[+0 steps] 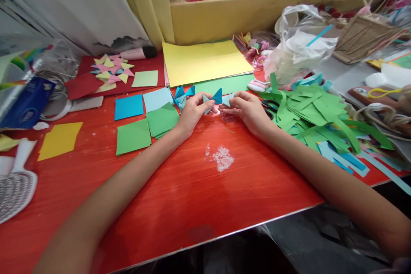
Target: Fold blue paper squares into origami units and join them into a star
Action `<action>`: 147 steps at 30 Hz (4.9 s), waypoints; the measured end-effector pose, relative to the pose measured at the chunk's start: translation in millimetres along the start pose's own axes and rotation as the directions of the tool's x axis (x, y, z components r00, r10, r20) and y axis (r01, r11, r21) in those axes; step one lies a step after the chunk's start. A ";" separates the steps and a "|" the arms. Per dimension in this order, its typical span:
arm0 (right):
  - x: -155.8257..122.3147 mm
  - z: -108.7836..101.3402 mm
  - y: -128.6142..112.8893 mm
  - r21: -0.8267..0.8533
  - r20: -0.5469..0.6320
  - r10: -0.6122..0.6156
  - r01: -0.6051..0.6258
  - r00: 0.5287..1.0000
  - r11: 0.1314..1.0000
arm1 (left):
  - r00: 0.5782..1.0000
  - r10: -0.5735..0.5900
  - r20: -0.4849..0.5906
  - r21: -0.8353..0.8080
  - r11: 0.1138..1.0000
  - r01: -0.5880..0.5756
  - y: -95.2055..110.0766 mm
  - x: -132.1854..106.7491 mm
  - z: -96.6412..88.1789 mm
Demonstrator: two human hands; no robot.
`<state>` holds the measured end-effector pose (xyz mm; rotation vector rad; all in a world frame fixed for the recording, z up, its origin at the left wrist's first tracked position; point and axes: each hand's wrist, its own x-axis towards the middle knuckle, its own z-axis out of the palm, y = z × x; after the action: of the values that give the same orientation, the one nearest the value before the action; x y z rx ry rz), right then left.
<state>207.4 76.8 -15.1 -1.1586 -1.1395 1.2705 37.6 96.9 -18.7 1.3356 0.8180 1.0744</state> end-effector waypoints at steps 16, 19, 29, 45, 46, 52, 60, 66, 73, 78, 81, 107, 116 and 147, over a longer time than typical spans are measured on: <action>-12.5 0.6 2.8 0.168 0.177 0.031 -0.061 0.984 0.984 | 0.993 -0.077 0.085 -0.174 0.981 0.091 -1.1 1.4 -0.8; -13.6 1.7 2.7 0.302 0.241 0.115 -0.187 0.964 0.935 | 0.982 -0.115 0.149 -0.274 0.950 0.152 1.4 -0.2 -0.3; -18.8 1.0 0.5 0.065 0.374 0.171 -0.209 0.911 0.976 | 0.941 -0.160 0.298 -0.360 0.894 0.266 12.2 -7.5 4.6; -16.3 -1.4 -16.2 0.253 0.352 0.110 -0.208 0.930 0.945 | 0.993 -0.121 -0.010 -0.282 0.953 0.113 5.1 2.2 -0.8; -15.7 -2.0 -14.4 0.231 0.350 0.115 -0.204 0.930 0.951 | 0.991 -0.130 -0.014 -0.288 0.950 0.121 5.4 2.2 -1.3; -9.4 -5.9 -1.9 0.120 0.270 0.127 -0.164 0.955 0.979 | 0.989 -0.129 0.066 -0.292 0.946 0.143 4.9 -0.1 -1.3; -13.5 -7.1 -7.1 -0.142 0.296 0.161 -0.123 0.942 0.982 | 0.964 -0.040 0.263 -0.051 0.997 0.056 6.1 -7.9 4.5; -17.4 -3.9 -10.7 -0.277 0.292 0.085 -0.001 0.953 0.961 | 0.970 -0.055 0.238 0.018 0.998 0.052 3.6 -6.4 3.9; -20.0 -1.9 -9.2 -0.300 0.232 0.046 0.026 0.972 0.954 | 0.973 -0.056 0.224 -0.063 0.995 0.072 3.7 -6.2 2.3; -14.8 -3.1 -3.1 -0.095 0.032 -0.003 0.006 0.999 0.995 | 0.978 -0.081 0.192 -0.135 0.985 0.108 2.7 -5.6 0.1; -12.2 -5.0 -2.0 -0.037 0.017 -0.019 0.020 1.000 0.999 | 0.974 -0.092 0.207 -0.125 0.985 0.119 1.6 -4.8 -0.3; -20.3 -0.9 0.3 -0.139 0.115 -0.100 0.116 0.988 0.983 | 0.989 0.043 0.140 -0.121 0.992 -0.026 3.3 -3.0 0.6; -17.0 -3.1 -5.3 -0.098 0.075 -0.070 0.077 0.995 0.992 | 0.989 0.036 0.140 -0.095 0.995 -0.022 0.4 -1.3 -0.1; -17.4 -8.8 -10.0 -0.245 0.016 -0.350 0.343 0.937 0.907 | 0.999 0.031 0.019 -0.027 0.999 -0.030 5.7 -3.3 1.9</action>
<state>217.2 59.7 -5.6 -1.0853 -1.4390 0.8537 37.5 92.8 -13.3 1.3383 0.7687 1.0908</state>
